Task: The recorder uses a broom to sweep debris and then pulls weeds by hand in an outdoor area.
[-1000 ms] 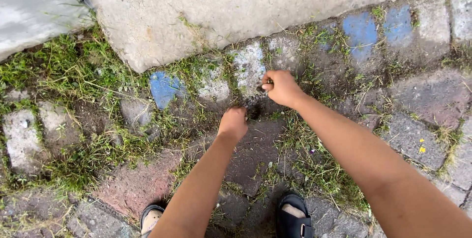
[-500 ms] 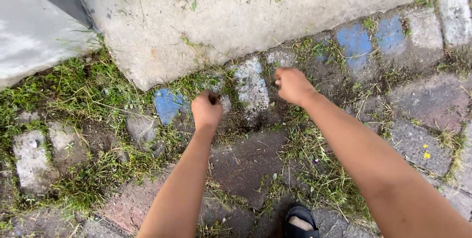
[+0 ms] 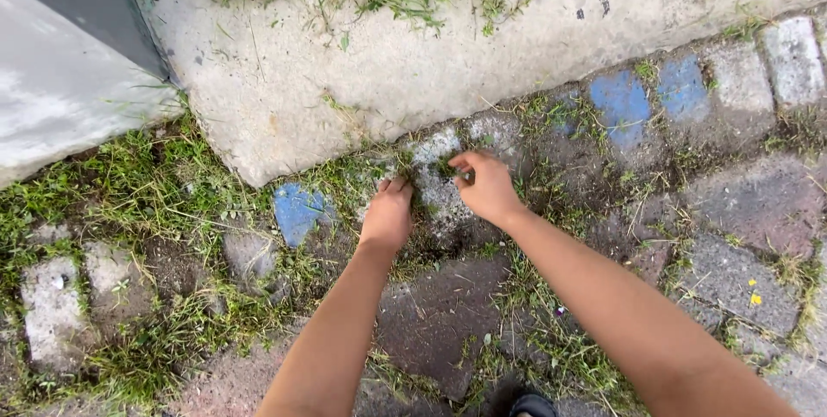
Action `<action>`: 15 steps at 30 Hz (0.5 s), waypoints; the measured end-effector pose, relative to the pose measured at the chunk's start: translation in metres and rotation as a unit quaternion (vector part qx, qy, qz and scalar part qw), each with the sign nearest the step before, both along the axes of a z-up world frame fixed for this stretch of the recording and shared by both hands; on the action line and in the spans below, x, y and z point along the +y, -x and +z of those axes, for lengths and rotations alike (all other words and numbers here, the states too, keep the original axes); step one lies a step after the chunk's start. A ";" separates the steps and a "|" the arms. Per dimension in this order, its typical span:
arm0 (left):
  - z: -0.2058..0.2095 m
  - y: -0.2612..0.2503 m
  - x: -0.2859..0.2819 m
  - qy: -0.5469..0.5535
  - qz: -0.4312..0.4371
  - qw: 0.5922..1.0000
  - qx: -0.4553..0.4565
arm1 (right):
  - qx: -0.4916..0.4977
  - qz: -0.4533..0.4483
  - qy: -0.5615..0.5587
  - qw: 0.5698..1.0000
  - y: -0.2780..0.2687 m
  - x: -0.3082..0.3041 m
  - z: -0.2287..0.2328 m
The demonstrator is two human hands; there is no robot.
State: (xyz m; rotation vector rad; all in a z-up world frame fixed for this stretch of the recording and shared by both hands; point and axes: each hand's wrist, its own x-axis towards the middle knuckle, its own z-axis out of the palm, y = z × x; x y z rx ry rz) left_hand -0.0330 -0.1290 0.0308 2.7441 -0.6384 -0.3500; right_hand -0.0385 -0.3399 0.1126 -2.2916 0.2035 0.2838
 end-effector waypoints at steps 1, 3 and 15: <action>0.006 -0.003 0.000 0.000 0.000 1.000 0.000 | 0.000 0.000 0.000 1.000 0.000 0.003 0.005; 0.018 -0.008 0.000 0.135 0.114 0.983 0.058 | 0.032 0.022 0.030 0.999 -0.002 0.011 0.014; 0.050 0.011 0.043 0.242 0.322 0.913 0.061 | -0.109 0.293 0.247 0.917 -0.038 0.062 -0.058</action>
